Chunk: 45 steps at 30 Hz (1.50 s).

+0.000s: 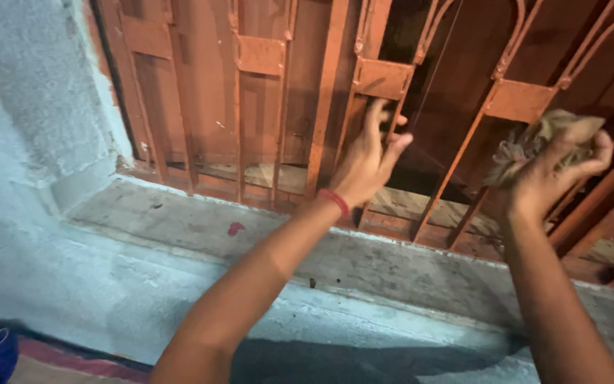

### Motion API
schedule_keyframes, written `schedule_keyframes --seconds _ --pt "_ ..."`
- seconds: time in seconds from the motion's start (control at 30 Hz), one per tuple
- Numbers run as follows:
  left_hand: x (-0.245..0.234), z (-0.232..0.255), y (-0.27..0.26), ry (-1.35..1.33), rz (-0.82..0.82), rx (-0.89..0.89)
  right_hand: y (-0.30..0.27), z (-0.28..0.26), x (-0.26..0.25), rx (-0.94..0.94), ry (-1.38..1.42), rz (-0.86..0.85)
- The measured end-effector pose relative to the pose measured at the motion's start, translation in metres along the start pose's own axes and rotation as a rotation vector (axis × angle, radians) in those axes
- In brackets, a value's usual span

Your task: The person wipes the lower section of a reddish-brown metal window grille using a cloth. They move the cloth back and forth along the vertical bars and horizontal supports, focusing on the bottom area near the window sill.

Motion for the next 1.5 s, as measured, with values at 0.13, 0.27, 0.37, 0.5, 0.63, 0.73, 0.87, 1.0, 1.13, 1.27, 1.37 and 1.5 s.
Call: schedule_keyframes --seconds 0.13,0.27,0.37,0.5,0.63,0.73,0.87,1.0,1.13,1.27,1.37,1.5 --pt "0.001 -0.014 0.008 -0.111 -0.063 -0.046 -0.011 -0.020 0.015 -0.474 -0.516 0.128" --pt "0.007 -0.026 -0.005 -0.143 -0.129 -0.057 -0.010 -0.030 0.020 -0.470 -0.602 -0.025" --pt "0.016 -0.030 -0.010 -0.213 -0.105 -0.107 -0.023 -0.049 0.020 -0.488 -0.698 -0.140" --pt "0.027 -0.033 -0.014 -0.216 -0.042 -0.117 -0.045 -0.065 0.011 -0.492 -0.614 -0.317" --pt "0.029 -0.038 -0.016 -0.182 -0.081 -0.129 -0.055 -0.040 -0.005 0.064 -0.462 -0.338" --pt "0.028 -0.038 -0.015 -0.143 -0.133 -0.131 -0.062 -0.018 -0.020 -0.125 -0.755 -0.245" --pt "0.021 -0.030 -0.013 -0.101 -0.216 -0.138 -0.056 -0.009 -0.022 -0.448 -0.988 -0.149" --pt "0.009 -0.018 -0.010 -0.080 -0.271 -0.126 -0.052 -0.004 -0.005 -0.407 -0.938 -0.041" --pt "0.000 -0.011 -0.008 -0.039 -0.360 -0.228 -0.043 -0.005 0.009 -0.501 -0.754 0.034" --pt "-0.006 -0.015 -0.014 -0.009 -0.422 -0.188 -0.035 -0.014 0.031 -0.535 -0.633 0.111" --pt "-0.008 -0.016 -0.017 0.048 -0.439 -0.137 -0.035 -0.027 0.045 -0.597 -0.617 0.118" --pt "-0.008 -0.015 -0.025 0.088 -0.455 -0.184 -0.024 -0.025 0.036 -0.408 -0.615 0.007"
Point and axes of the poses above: each hand's wrist, its own y-axis towards the middle knuckle, its own x-axis out of the palm, z = x × y, the point moved 1 cm from there along y, towards the middle knuckle, and after that the axes turned 7 degrees about x, right-handed, at the moved point
